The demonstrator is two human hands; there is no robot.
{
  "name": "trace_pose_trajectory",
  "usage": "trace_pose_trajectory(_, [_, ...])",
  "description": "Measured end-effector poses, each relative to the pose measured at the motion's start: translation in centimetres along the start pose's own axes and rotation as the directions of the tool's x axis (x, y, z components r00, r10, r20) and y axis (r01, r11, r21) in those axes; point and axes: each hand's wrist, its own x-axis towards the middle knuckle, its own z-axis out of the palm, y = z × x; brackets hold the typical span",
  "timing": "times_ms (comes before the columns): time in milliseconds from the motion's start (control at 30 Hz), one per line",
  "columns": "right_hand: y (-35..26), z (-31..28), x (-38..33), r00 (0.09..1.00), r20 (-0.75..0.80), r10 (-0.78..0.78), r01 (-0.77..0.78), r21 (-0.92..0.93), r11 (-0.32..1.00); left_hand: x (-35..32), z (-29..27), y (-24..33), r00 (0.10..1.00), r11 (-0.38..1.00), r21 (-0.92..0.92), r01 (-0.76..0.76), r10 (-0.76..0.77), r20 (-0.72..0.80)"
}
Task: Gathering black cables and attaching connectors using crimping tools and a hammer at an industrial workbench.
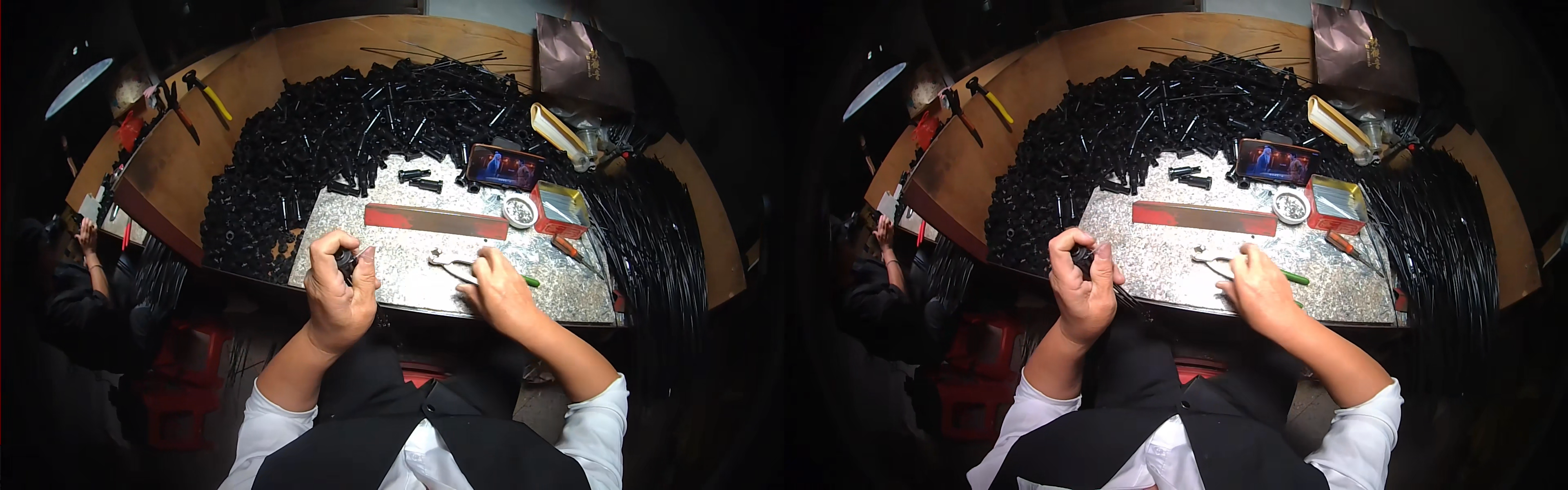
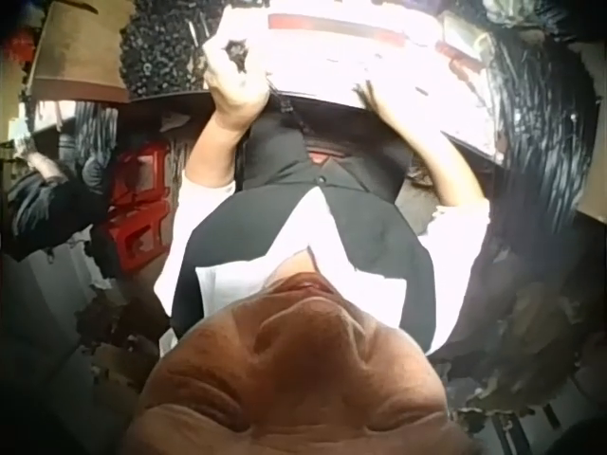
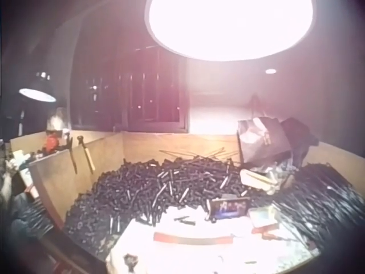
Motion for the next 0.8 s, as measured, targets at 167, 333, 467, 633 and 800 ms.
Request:
trace_pose_trajectory(167, [1.5,-0.4,-1.8,0.978,0.165,0.131,-0.115,-0.1,0.988,-0.8,0.6,-1.2,0.998,0.995,0.081,-0.06,0.057,0.034])
trace_pose_trajectory(333, [2.1,-0.4,-2.4,0.981,0.141,0.136,-0.116,-0.137,0.984,-1.2,0.8,-1.2,0.997,0.995,0.075,-0.066,0.062,0.053])
trace_pose_trajectory(467, [2.6,0.2,-2.7,0.984,0.139,0.116,-0.092,-0.167,0.982,-1.6,1.4,-1.1,0.996,0.996,-0.063,0.059,-0.054,0.075])
trace_pose_trajectory(633, [2.8,0.4,-2.6,0.993,0.113,0.046,-0.026,-0.173,0.985,-1.9,1.5,-1.5,0.978,0.921,-0.339,0.191,-0.148,0.148])
trace_pose_trajectory(800, [1.7,-0.4,-2.3,0.993,0.061,0.101,-0.092,-0.133,0.987,-2.3,0.4,-2.7,0.878,0.768,-0.446,0.46,-0.32,0.355])
